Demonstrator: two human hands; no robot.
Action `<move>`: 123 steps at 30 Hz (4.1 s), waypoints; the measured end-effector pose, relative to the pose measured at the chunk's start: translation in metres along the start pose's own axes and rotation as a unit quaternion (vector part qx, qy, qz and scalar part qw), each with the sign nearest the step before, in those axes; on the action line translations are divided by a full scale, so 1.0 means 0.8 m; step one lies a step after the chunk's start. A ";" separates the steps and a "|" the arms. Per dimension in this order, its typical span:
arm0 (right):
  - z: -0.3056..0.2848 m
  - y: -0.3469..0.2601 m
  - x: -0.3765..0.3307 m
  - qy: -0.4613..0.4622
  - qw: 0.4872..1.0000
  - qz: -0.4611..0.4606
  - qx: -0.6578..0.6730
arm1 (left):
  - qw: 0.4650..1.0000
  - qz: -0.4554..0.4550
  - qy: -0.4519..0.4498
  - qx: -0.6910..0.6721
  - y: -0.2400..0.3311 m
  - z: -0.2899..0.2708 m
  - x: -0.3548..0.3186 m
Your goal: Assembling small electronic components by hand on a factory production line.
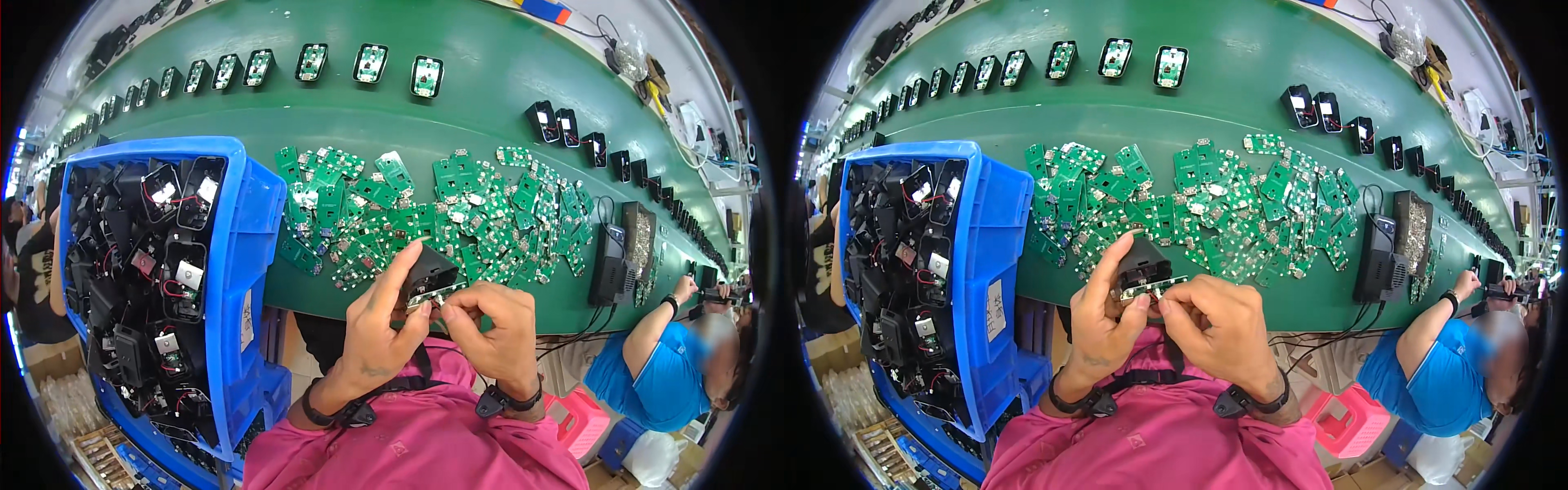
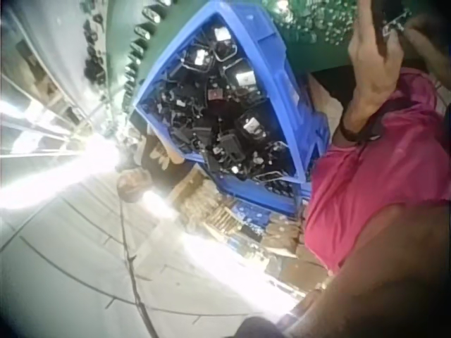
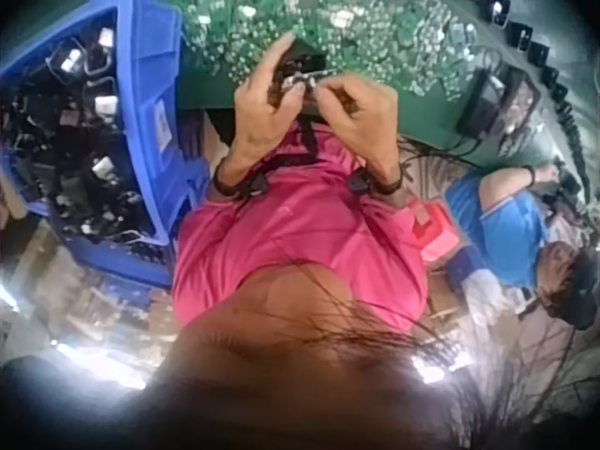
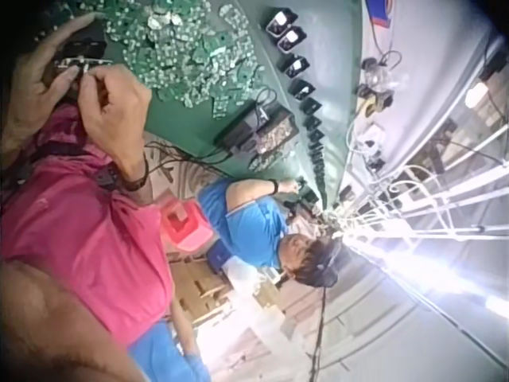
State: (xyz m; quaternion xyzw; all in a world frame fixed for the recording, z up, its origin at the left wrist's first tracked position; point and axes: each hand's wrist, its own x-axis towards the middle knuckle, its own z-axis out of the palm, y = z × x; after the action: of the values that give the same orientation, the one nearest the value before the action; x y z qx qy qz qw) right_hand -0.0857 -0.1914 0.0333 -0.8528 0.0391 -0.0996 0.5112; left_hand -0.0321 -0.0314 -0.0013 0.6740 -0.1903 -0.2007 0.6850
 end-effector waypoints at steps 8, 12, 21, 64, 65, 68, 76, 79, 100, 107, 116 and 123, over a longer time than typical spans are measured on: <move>-0.002 -0.002 0.001 -0.011 0.999 0.028 -0.026 | 0.999 0.004 0.016 0.044 -0.004 0.003 -0.002; 0.000 -0.002 0.000 -0.007 0.998 0.009 -0.062 | 0.981 0.090 0.026 0.171 0.000 0.003 0.002; 0.027 0.024 0.002 0.019 0.995 -0.077 -0.058 | 0.991 0.023 0.116 0.062 -0.025 0.011 0.003; -0.042 0.043 -0.007 0.083 0.972 0.083 0.203 | 0.963 -0.046 -0.115 -0.241 -0.008 0.027 0.021; -0.040 0.046 -0.008 0.085 0.966 0.099 0.222 | 0.953 -0.066 -0.136 -0.262 -0.002 0.025 0.024; -0.033 0.053 -0.006 0.074 0.971 0.064 0.216 | 0.942 -0.103 -0.155 -0.279 0.001 0.015 0.027; -0.048 0.050 -0.002 -0.041 0.959 0.079 0.268 | 0.928 -0.127 -0.120 -0.329 -0.003 0.010 0.026; -0.057 0.044 -0.009 -0.048 0.964 0.089 0.247 | 0.953 -0.103 -0.121 -0.258 0.004 0.021 0.029; -0.004 0.033 -0.016 0.116 0.988 -0.042 -0.091 | 0.992 0.035 0.048 -0.113 -0.042 0.037 0.037; -0.027 0.034 -0.016 0.005 0.999 0.002 -0.050 | 0.997 0.058 -0.050 -0.011 -0.049 0.037 0.045; 0.007 0.038 -0.016 0.073 0.996 0.037 0.025 | 0.998 0.051 0.043 -0.022 -0.042 0.041 0.036; -0.010 0.035 -0.003 0.082 0.989 0.115 0.035 | 0.973 0.097 0.061 0.200 -0.046 0.031 0.045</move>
State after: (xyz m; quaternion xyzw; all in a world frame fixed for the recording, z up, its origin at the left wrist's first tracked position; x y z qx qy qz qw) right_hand -0.0884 -0.2115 0.0118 -0.8131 0.1748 -0.1113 0.5441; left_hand -0.0159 -0.0720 -0.0381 0.7866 -0.2487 -0.0499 0.5629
